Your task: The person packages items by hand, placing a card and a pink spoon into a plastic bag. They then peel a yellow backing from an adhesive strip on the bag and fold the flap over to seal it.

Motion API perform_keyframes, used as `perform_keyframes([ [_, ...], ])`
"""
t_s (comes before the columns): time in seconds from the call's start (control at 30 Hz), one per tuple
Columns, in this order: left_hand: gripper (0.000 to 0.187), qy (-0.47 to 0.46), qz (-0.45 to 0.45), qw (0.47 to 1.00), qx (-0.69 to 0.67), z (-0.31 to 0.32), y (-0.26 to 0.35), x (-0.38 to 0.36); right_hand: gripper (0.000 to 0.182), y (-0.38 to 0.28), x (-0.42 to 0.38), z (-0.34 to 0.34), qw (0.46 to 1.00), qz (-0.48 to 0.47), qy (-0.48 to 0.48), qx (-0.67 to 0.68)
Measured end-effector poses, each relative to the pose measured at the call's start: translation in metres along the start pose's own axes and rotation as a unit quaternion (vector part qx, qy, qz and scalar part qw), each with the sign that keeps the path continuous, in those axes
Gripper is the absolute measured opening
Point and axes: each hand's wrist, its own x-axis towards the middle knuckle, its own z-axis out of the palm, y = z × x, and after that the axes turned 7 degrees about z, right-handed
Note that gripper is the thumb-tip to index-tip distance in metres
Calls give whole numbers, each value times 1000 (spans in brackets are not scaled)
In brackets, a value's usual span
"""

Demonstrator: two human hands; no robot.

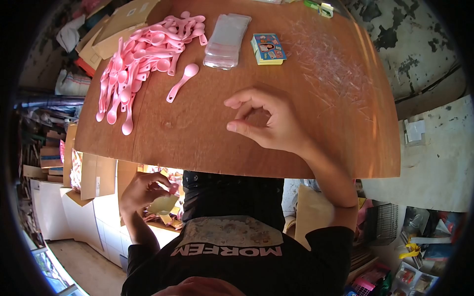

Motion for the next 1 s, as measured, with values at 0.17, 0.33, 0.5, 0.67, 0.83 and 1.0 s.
perform_keyframes([
  [0.17, 38, 132, -203, 926, 291, -5, -106, -48, 13, 7, 8, -5, 993, 65, 81, -51],
  [0.33, 49, 95, -234, 945, 208, 5, -112, -59, 9, 15, 44, -22, 971, 98, 62, -211],
  [0.5, 24, -29, -140, 985, 92, 15, -58, -13, 13, 59, 115, -49, 946, 55, 84, -308],
  [0.67, 15, -232, 63, 967, 85, 8, 23, 7, 17, 86, 154, -42, 910, 89, -2, -405],
  [0.83, 18, -314, 183, 925, 110, -16, 74, 25, 17, 100, 163, -44, 913, 132, -27, -385],
  [1.0, 22, -213, 255, 938, 102, -24, 80, 59, 13, 89, 151, -42, 910, 72, 30, -408],
])
